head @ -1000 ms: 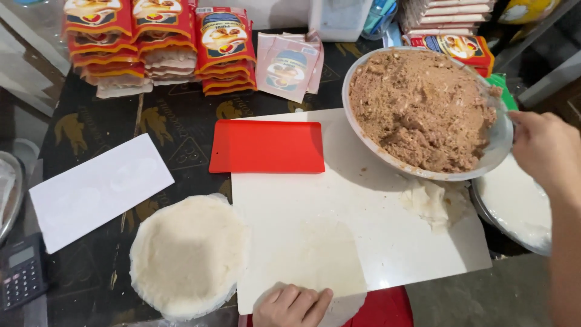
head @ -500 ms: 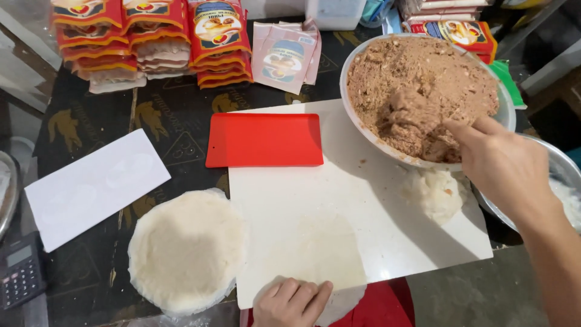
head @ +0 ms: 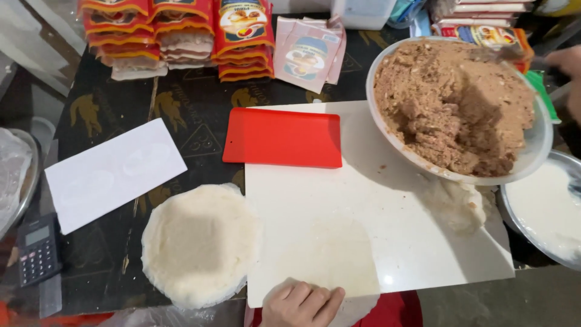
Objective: Manually assembling spring rolls by placing meat filling on wrappers, rolling them tightly, and organizing them on a tray.
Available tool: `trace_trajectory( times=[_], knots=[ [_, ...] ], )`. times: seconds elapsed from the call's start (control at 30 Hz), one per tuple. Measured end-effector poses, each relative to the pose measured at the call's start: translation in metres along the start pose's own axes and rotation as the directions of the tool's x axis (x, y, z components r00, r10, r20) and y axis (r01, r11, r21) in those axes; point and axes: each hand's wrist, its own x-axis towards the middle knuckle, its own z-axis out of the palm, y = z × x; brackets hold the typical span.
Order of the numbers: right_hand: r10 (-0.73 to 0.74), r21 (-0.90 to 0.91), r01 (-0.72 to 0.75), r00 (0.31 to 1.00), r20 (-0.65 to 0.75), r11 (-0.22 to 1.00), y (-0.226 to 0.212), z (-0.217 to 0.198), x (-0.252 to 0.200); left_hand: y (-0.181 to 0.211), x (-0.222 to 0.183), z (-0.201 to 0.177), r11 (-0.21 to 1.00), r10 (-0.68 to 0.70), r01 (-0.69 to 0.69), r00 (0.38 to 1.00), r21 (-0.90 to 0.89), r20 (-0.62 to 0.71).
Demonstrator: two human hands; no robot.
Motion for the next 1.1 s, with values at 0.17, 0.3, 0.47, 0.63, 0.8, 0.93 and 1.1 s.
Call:
trace_trajectory(
  times=[0.17,0.3,0.47,0.63,0.8,0.93,1.1],
  knots=[
    [0.08,-0.037,-0.079,0.997,0.019,0.996,0.0,0.025,0.011,0.004,0.004,-0.004,0.999,-0.051,0.051,0.998,-0.009,0.034],
    [-0.02,-0.195,-0.014,0.985,-0.172,0.981,-0.008,0.044,0.013,-0.002,-0.001,0.003,1.0,0.009,-0.009,1.0,-0.028,-0.016],
    [-0.114,-0.229,0.064,0.97,-0.214,0.971,-0.058,0.012,0.002,-0.004,-0.002,0.003,0.999,0.04,-0.04,0.999,0.017,0.01],
    [-0.169,-0.149,0.135,0.956,-0.239,0.979,-0.086,-0.006,-0.016,-0.006,0.0,0.002,0.998,0.044,-0.043,0.999,-0.037,0.026],
    [-0.322,-0.629,0.092,0.91,-0.261,0.772,-0.144,-0.04,-0.025,-0.002,0.004,0.001,1.0,0.017,-0.016,0.999,-0.022,0.031],
    [-0.312,-0.67,0.092,0.925,-0.216,0.736,-0.175,-0.073,-0.035,-0.001,-0.002,0.002,0.999,0.045,-0.044,0.999,-0.015,0.027],
    [-0.286,-0.672,0.213,0.958,0.003,0.709,-0.246,-0.098,-0.063,0.0,0.004,-0.001,1.0,0.007,-0.007,0.999,0.014,0.032]
  ],
)
